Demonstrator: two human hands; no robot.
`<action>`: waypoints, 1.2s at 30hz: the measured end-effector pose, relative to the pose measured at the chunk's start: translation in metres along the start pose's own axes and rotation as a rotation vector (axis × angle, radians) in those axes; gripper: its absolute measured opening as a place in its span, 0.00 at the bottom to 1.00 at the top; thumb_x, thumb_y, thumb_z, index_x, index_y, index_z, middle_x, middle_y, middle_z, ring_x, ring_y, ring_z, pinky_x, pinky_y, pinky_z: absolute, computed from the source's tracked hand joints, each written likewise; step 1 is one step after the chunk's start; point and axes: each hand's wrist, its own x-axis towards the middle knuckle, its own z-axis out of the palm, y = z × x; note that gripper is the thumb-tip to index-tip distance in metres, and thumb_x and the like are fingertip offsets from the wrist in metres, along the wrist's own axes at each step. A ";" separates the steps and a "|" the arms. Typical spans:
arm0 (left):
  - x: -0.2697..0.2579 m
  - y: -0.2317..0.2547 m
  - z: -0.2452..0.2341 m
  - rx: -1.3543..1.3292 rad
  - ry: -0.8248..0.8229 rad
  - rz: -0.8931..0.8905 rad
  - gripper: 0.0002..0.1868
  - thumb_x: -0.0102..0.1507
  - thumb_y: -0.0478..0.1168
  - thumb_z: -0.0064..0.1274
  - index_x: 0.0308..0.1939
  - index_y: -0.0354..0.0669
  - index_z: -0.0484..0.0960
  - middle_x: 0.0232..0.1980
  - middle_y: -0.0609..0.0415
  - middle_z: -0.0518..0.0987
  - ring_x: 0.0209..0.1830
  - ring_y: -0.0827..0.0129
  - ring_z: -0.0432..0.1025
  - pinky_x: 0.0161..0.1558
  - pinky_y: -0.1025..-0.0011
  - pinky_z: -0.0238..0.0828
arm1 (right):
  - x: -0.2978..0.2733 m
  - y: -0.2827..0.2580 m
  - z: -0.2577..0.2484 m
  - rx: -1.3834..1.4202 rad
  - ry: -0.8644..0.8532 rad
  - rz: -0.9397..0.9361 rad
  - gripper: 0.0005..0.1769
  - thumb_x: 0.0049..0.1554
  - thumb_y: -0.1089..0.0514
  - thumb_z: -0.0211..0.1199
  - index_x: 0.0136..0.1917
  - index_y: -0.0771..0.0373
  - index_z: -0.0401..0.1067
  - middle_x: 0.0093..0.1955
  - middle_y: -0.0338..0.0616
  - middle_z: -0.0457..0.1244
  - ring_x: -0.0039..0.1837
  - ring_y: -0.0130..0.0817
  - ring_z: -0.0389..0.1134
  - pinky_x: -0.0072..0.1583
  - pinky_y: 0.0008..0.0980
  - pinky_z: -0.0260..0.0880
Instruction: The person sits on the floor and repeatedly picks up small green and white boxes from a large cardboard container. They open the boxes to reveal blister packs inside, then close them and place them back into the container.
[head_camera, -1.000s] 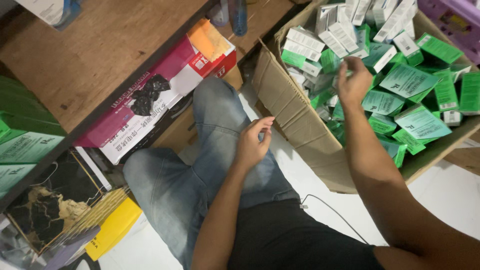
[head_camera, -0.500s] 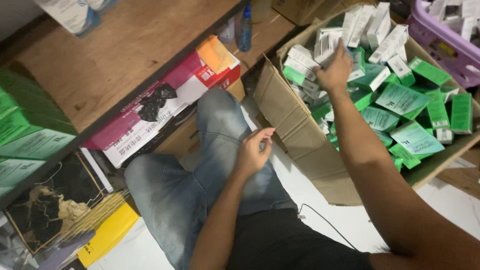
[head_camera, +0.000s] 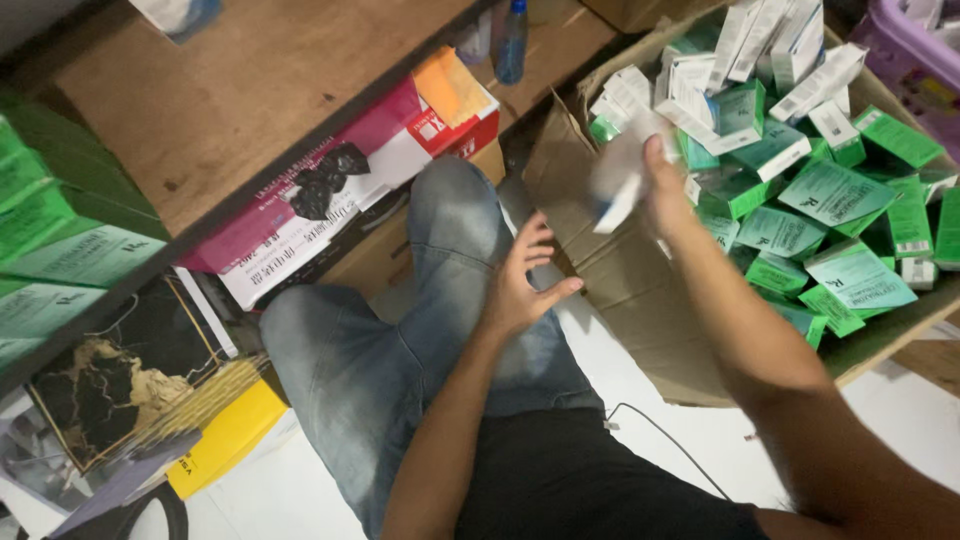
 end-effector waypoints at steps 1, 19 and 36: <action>0.000 0.001 0.001 -0.013 0.005 -0.011 0.55 0.53 0.41 0.72 0.76 0.33 0.53 0.65 0.34 0.71 0.58 0.55 0.74 0.56 0.64 0.75 | -0.005 0.008 0.021 0.027 0.017 0.124 0.38 0.65 0.28 0.50 0.69 0.62 0.64 0.58 0.46 0.65 0.59 0.40 0.68 0.63 0.42 0.70; -0.005 -0.080 -0.004 -0.637 0.410 -0.338 0.31 0.64 0.33 0.60 0.68 0.41 0.62 0.60 0.49 0.74 0.59 0.66 0.70 0.60 0.68 0.69 | -0.020 0.041 0.017 -0.269 -0.176 0.010 0.02 0.65 0.66 0.64 0.50 0.66 0.72 0.53 0.44 0.70 0.53 0.26 0.68 0.58 0.27 0.68; 0.000 -0.058 -0.009 -0.445 0.420 -0.390 0.23 0.69 0.37 0.56 0.67 0.33 0.71 0.56 0.48 0.79 0.56 0.69 0.72 0.60 0.71 0.70 | -0.024 0.029 0.005 -0.249 -0.431 0.064 0.10 0.58 0.75 0.60 0.52 0.68 0.70 0.51 0.41 0.68 0.54 0.24 0.70 0.57 0.23 0.70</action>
